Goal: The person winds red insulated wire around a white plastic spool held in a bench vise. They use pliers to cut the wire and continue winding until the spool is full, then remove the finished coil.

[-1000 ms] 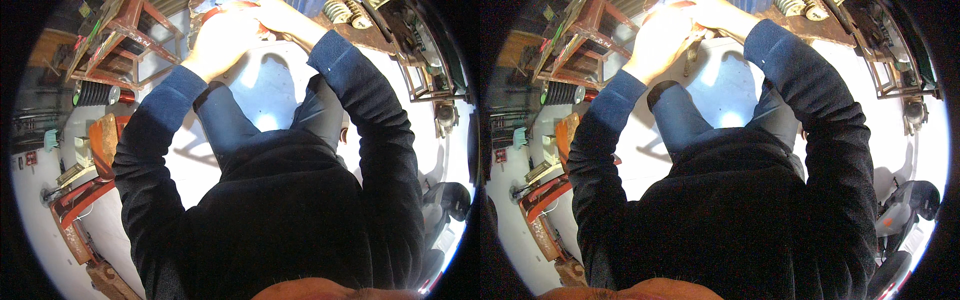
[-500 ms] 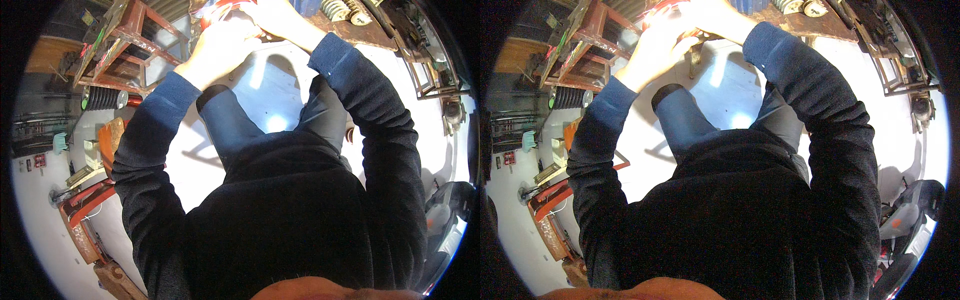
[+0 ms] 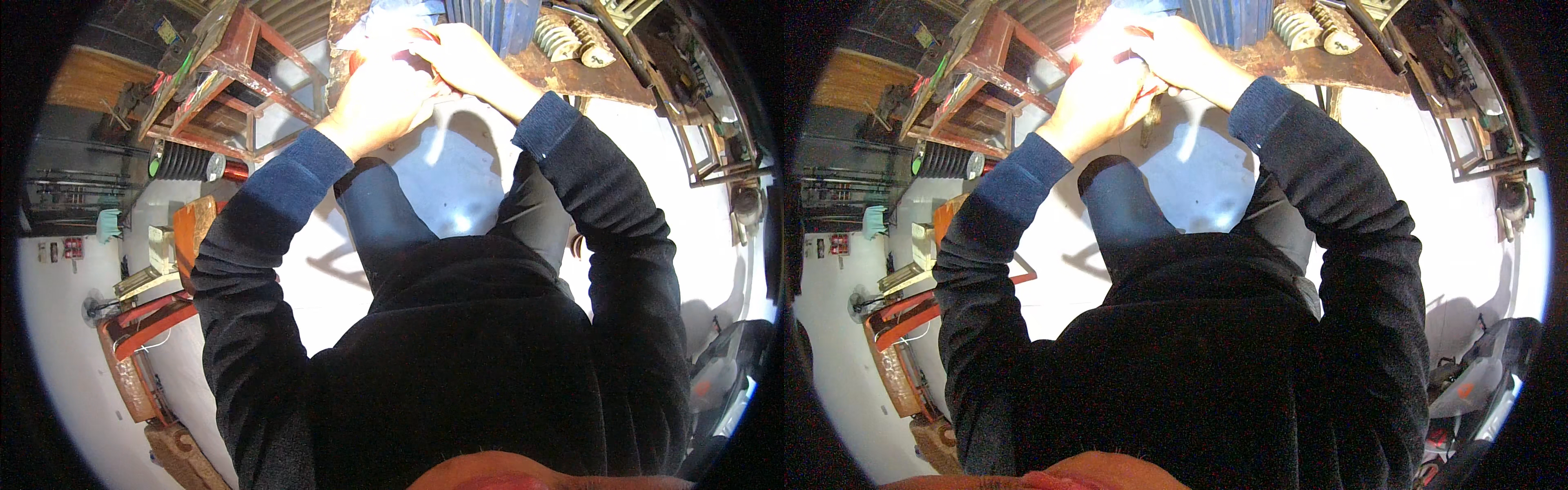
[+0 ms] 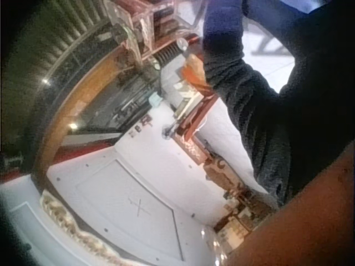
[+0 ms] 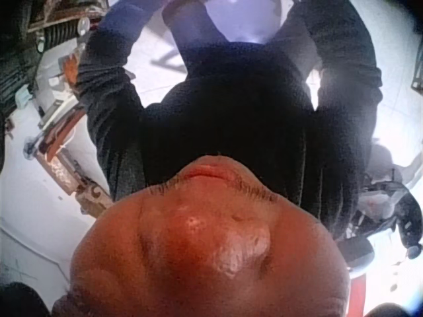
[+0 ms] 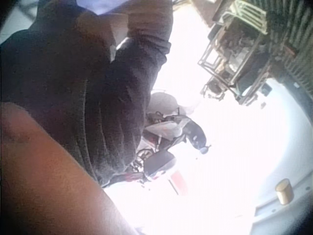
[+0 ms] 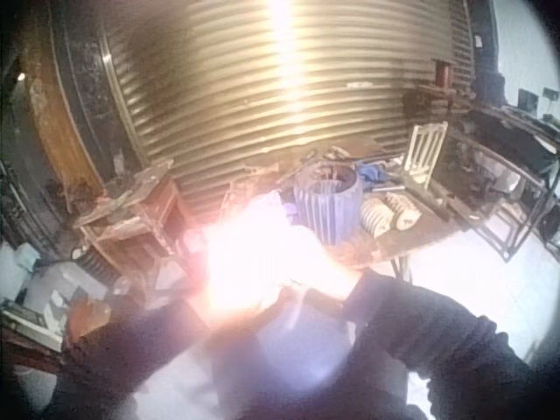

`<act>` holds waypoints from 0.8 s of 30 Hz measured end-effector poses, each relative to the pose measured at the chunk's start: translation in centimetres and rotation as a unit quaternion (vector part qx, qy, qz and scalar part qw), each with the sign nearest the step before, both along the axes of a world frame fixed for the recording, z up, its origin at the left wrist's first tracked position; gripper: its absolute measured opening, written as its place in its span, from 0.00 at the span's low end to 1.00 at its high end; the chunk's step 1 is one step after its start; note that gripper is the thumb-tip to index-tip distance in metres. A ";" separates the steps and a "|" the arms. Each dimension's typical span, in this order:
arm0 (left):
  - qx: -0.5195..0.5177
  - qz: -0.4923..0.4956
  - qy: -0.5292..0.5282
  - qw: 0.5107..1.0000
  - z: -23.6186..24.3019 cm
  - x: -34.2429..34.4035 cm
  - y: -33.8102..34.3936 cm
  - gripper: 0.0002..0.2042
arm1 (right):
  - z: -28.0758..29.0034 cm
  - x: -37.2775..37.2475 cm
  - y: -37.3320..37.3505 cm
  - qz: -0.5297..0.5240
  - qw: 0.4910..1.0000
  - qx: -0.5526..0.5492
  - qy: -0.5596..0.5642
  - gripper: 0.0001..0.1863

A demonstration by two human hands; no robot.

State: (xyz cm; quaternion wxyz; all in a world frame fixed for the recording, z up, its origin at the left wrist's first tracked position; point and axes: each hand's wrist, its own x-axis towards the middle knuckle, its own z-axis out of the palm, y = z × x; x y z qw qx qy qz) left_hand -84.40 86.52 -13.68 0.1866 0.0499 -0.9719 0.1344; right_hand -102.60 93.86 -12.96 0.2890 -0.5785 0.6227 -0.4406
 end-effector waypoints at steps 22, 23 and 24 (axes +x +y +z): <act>0.118 0.040 0.315 0.941 4.9 1.7 5.4 0.24 | -2.3 -2.6 1.3 -0.033 0.961 -0.274 0.014 0.19; 0.289 0.106 0.311 0.899 4.6 1.5 5.5 0.22 | -2.3 -3.0 1.8 -0.030 0.972 -0.231 -0.021 0.19; 0.467 0.125 0.288 0.827 4.2 1.4 5.4 0.21 | -2.4 -3.4 2.3 -0.015 0.976 -0.213 -0.031 0.20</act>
